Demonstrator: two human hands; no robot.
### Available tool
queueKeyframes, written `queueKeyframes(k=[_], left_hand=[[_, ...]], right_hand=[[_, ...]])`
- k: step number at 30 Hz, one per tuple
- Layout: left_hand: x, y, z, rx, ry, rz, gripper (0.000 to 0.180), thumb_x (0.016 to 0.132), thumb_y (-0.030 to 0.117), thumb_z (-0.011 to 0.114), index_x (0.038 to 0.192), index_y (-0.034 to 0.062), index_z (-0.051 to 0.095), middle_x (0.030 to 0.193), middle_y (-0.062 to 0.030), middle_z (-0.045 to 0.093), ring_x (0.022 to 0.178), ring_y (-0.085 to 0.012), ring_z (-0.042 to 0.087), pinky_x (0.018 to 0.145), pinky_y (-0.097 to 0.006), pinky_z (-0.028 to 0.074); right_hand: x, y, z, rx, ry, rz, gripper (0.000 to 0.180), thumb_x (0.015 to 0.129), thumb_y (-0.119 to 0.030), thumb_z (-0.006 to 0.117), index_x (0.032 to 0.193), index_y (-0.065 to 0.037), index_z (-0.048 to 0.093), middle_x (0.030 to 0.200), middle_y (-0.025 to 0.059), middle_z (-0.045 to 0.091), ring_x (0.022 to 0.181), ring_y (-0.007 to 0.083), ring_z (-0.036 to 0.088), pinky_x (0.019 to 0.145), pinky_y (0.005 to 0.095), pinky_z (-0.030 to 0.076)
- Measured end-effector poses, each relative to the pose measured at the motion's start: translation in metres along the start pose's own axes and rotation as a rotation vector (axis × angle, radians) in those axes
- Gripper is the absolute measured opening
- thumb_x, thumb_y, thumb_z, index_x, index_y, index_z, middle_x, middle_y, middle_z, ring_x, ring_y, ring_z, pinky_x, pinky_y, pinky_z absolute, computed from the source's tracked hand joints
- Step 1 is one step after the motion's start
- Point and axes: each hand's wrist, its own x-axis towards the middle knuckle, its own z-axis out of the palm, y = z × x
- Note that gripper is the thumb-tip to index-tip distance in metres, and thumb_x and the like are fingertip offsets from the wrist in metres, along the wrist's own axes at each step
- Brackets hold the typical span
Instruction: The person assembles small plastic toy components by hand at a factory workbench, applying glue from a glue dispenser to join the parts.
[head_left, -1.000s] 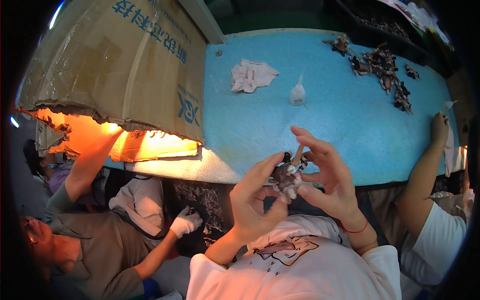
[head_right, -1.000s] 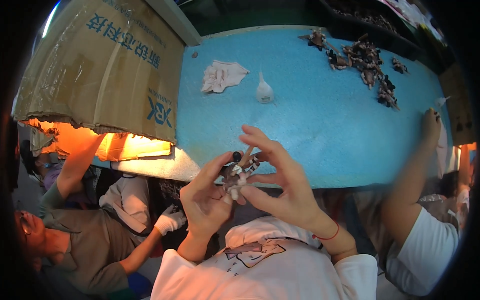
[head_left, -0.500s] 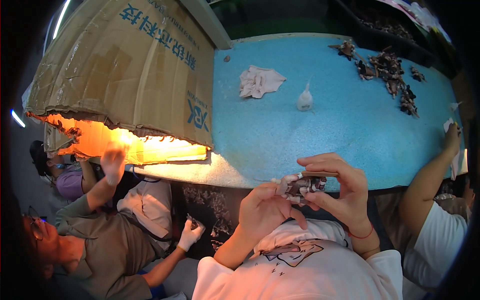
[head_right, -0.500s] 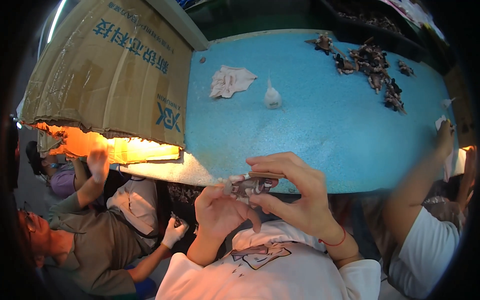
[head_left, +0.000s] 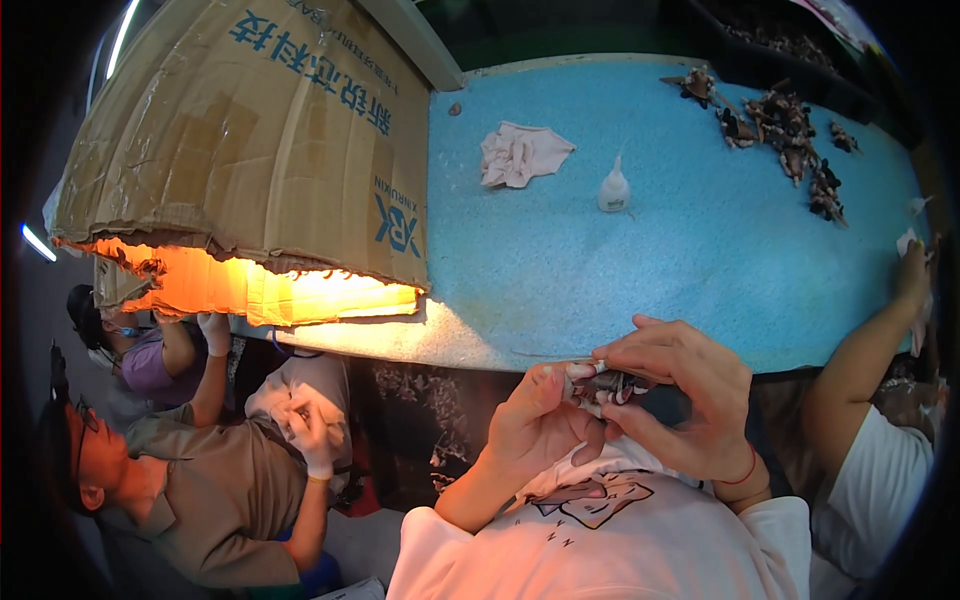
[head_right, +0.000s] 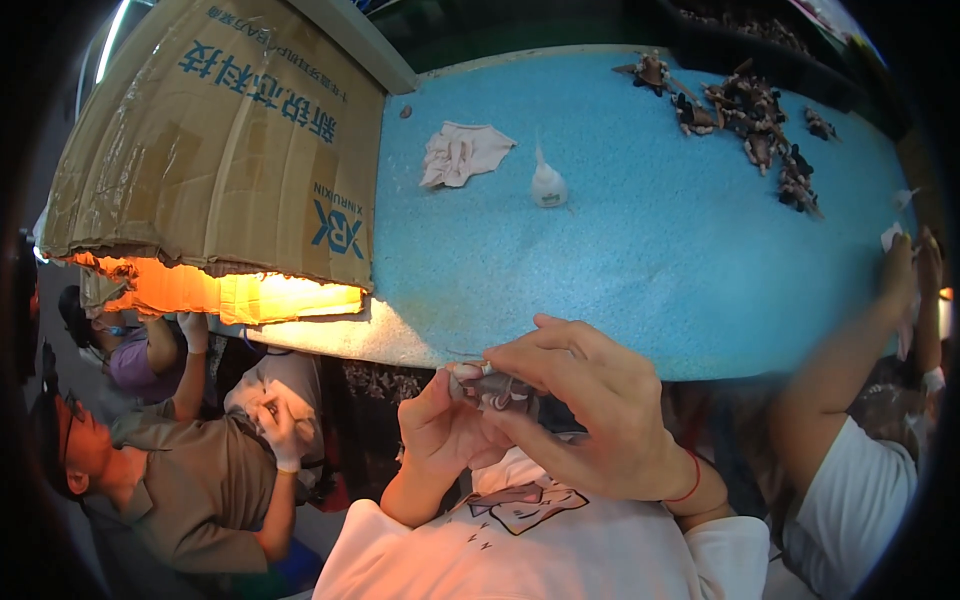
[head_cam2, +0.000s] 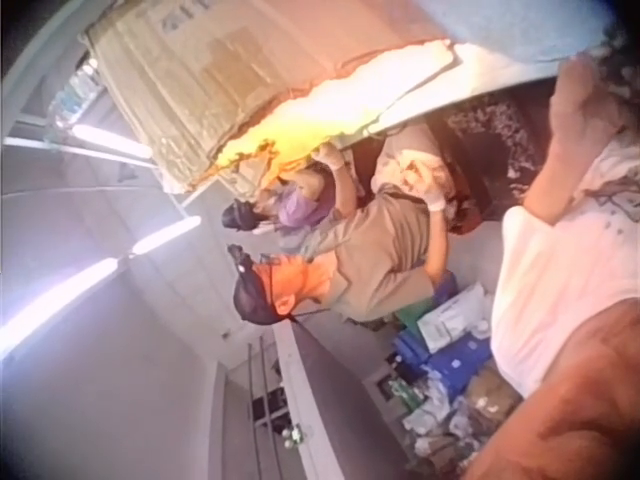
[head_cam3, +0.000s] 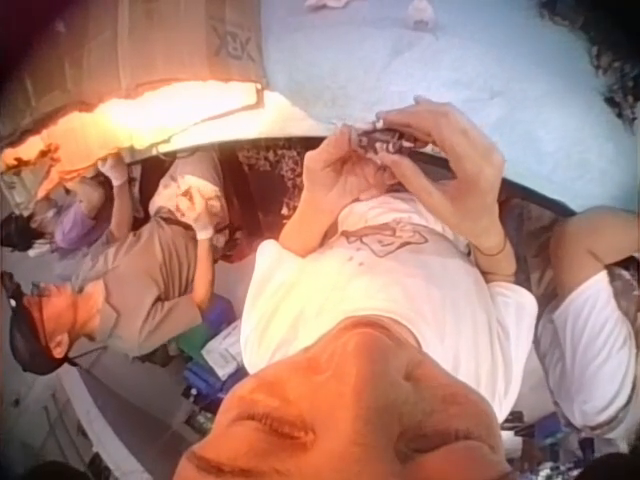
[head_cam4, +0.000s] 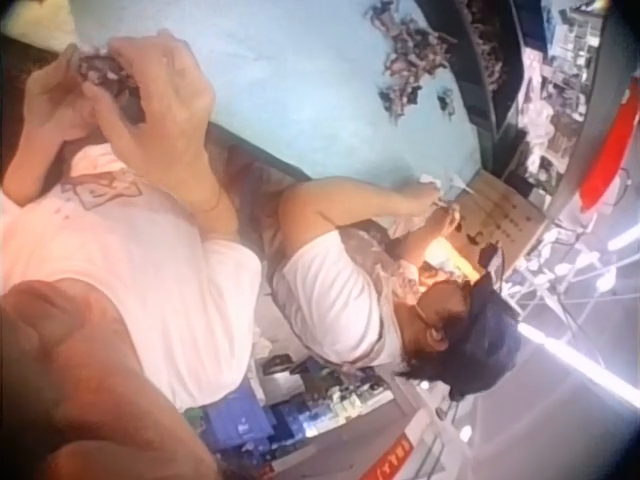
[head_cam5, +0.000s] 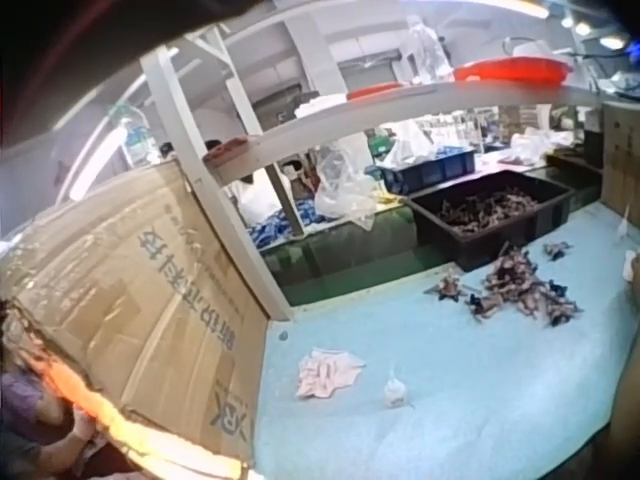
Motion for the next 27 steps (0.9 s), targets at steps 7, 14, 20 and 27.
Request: queueKeyframes(k=[7,14,20,27], left_hand=[[0.001,-0.004,0.005,0.06,-0.012,0.068,0.042,0.091,0.032,0.047,0.115,-0.0025,0.051,0.098,-0.0206,0.057,0.077,-0.0295,0.058,0.04,-0.028,0.042],[-0.001,-0.008,0.01,0.281,0.026,0.17,0.042,0.088,0.031,0.052,0.114,-0.0015,0.054,0.097,-0.0206,0.058,0.073,-0.025,0.059,0.042,-0.026,0.043],[-0.002,-0.004,0.025,0.564,0.096,0.175,0.054,0.081,0.034,0.062,0.12,-0.0024,0.051,0.095,-0.0163,0.06,0.075,-0.0198,0.059,0.048,-0.023,0.044],[-0.004,-0.005,0.021,1.082,0.198,0.443,0.054,0.074,0.015,0.072,0.119,-0.0047,0.051,0.117,-0.021,0.054,0.091,-0.0174,0.058,0.075,-0.027,0.05]], right_hand=[[0.0,0.001,-0.003,0.002,-0.003,-0.076,0.038,0.06,-0.002,0.071,0.097,0.002,0.061,0.086,0.0117,0.064,0.081,0.0278,0.062,0.08,0.0455,0.049],[-0.005,0.003,-0.001,0.051,0.031,-0.098,0.037,0.061,0.003,0.068,0.097,0.003,0.06,0.088,0.0125,0.065,0.082,0.0281,0.063,0.08,0.0443,0.049],[-0.016,0.011,-0.004,0.201,-0.045,-0.043,0.046,0.065,0.004,0.066,0.109,0.002,0.055,0.109,0.0174,0.059,0.1,0.0295,0.058,0.086,0.042,0.046],[-0.025,0.003,0.004,0.602,0.068,0.284,0.075,0.071,0.004,0.063,0.135,-0.003,0.025,0.143,0.0165,0.022,0.127,0.0285,0.034,0.097,0.0399,0.037]])
